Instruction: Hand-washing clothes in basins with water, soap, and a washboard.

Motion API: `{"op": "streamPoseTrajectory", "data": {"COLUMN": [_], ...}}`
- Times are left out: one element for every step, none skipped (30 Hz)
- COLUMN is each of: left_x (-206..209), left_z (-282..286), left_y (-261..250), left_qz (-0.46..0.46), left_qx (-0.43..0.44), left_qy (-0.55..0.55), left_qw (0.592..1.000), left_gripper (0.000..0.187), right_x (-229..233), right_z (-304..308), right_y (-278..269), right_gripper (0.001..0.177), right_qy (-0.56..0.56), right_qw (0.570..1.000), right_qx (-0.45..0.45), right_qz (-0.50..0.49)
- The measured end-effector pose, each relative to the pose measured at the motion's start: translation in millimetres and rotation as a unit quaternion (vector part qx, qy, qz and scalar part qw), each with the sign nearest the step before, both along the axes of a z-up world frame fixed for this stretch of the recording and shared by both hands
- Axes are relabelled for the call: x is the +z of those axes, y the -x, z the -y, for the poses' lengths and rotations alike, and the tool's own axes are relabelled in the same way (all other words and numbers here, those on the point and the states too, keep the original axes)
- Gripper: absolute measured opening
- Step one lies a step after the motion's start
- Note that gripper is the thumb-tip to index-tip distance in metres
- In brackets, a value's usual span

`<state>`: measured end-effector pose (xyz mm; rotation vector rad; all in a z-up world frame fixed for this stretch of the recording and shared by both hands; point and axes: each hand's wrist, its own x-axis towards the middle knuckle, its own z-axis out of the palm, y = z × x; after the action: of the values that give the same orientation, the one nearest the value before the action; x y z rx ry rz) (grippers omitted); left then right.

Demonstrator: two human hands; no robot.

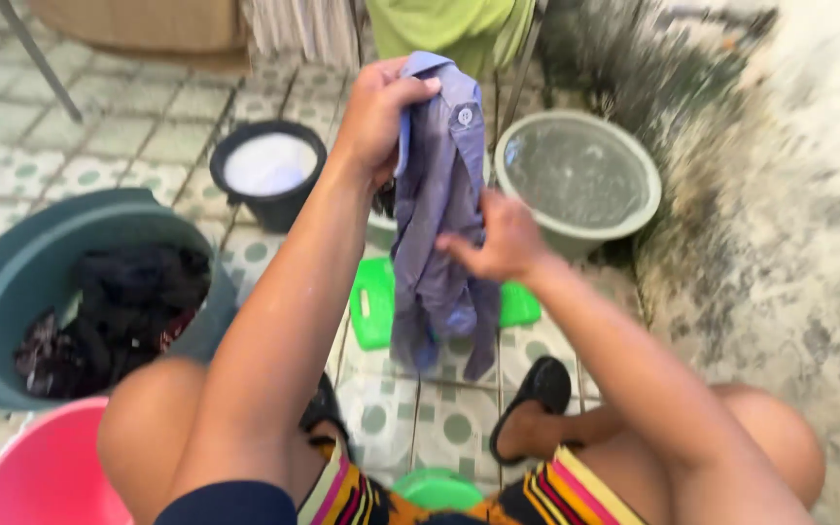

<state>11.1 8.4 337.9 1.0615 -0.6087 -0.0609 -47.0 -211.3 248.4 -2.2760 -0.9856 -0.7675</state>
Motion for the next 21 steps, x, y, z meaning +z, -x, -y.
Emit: {"op": "streamPoseTrajectory", "data": {"left_x": [5, 8, 16, 23, 32, 31, 29, 27, 17, 7, -3, -16, -29, -43, -53, -63, -73, -83, -94, -105, -107], "left_z": [-2, -4, -9, -13, -17, -29, -38, -47, -53, -59, -64, -66, -71, -77, -78, -80, -81, -83, -82, -82, -77], "left_y": [0, -2, 3, 7, 10, 12, 15, 16, 15, 12, 10, 3, -3, -9, -12, -16, -19, -21, -23, -25, -21], "left_qz": [0.013, 0.027, 0.026, 0.036, 0.046, 0.045, 0.035, 0.026, 0.025, 0.025, 0.024, 0.024, -0.025, -0.074, -0.077, -0.114, -0.152, -0.156, -0.189, -0.223, -0.227], "left_qx": [0.003, 0.005, 0.009, 0.042, 0.073, 0.074, 0.086, 0.097, 0.092, 0.106, 0.12, 0.115, 0.133, 0.15, 0.15, 0.142, 0.133, 0.133, 0.149, 0.166, 0.163], "left_qy": [0.022, 0.044, 0.044, 0.045, 0.046, 0.044, 0.048, 0.053, 0.053, 0.039, 0.025, 0.027, 0.023, 0.02, 0.02, 0.013, 0.006, 0.006, 0.021, 0.037, 0.037], "left_qw": [1.0, 0.999, 0.999, 0.997, 0.995, 0.995, 0.995, 0.994, 0.994, 0.993, 0.992, 0.993, 0.991, 0.986, 0.985, 0.983, 0.979, 0.979, 0.97, 0.96, 0.959], "left_gripper": [0.014, 0.015, 0.015, 0.016, 0.017, 0.017, 0.015, 0.014, 0.014, 0.016, 0.018, 0.018, 0.019, 0.021, 0.021, 0.021, 0.02, 0.02, 0.016, 0.013, 0.013], "right_x": [-11, -24, -27, -31, -36, -27, -19, -11, 0, 11, 22, 36, 50, 63, 68, 73, 78, 71, 64, 57, 37], "right_z": [1, 3, 16, 29, 42, 60, 81, 102, 109, 116, 123, 127, 128, 128, 132, 135, 138, 147, 157, 168, 171], "right_y": [1, 1, -9, -20, -31, -38, -44, -50, -49, -49, -48, -42, -38, -35, -35, -36, -37, -40, -41, -42, -52], "right_gripper": [0.046, 0.041, 0.041, 0.036, 0.031, 0.031, 0.029, 0.028, 0.028, 0.032, 0.035, 0.035, 0.036, 0.039, 0.039, 0.041, 0.044, 0.044, 0.043, 0.043, 0.043], "right_qy": [-0.014, -0.028, -0.028, -0.079, -0.128, -0.13, -0.149, -0.167, -0.169, -0.162, -0.155, -0.156, -0.09, -0.024, -0.024, 0.027, 0.079, 0.079, 0.038, -0.003, -0.002], "right_qw": [0.999, 0.994, 0.994, 0.961, 0.897, 0.896, 0.905, 0.912, 0.913, 0.914, 0.916, 0.916, 0.92, 0.919, 0.918, 0.911, 0.9, 0.899, 0.903, 0.906, 0.904], "right_qx": [0.031, 0.062, 0.066, 0.089, 0.107, 0.109, 0.087, 0.064, 0.059, 0.062, 0.064, 0.059, 0.041, 0.023, 0.023, -0.012, -0.047, -0.047, -0.029, -0.012, -0.015], "right_qz": [-0.042, -0.084, -0.086, -0.251, -0.409, -0.41, -0.389, -0.368, -0.368, -0.366, -0.365, -0.365, -0.38, -0.392, -0.395, -0.411, -0.425, -0.429, -0.427, -0.424, -0.427]}}
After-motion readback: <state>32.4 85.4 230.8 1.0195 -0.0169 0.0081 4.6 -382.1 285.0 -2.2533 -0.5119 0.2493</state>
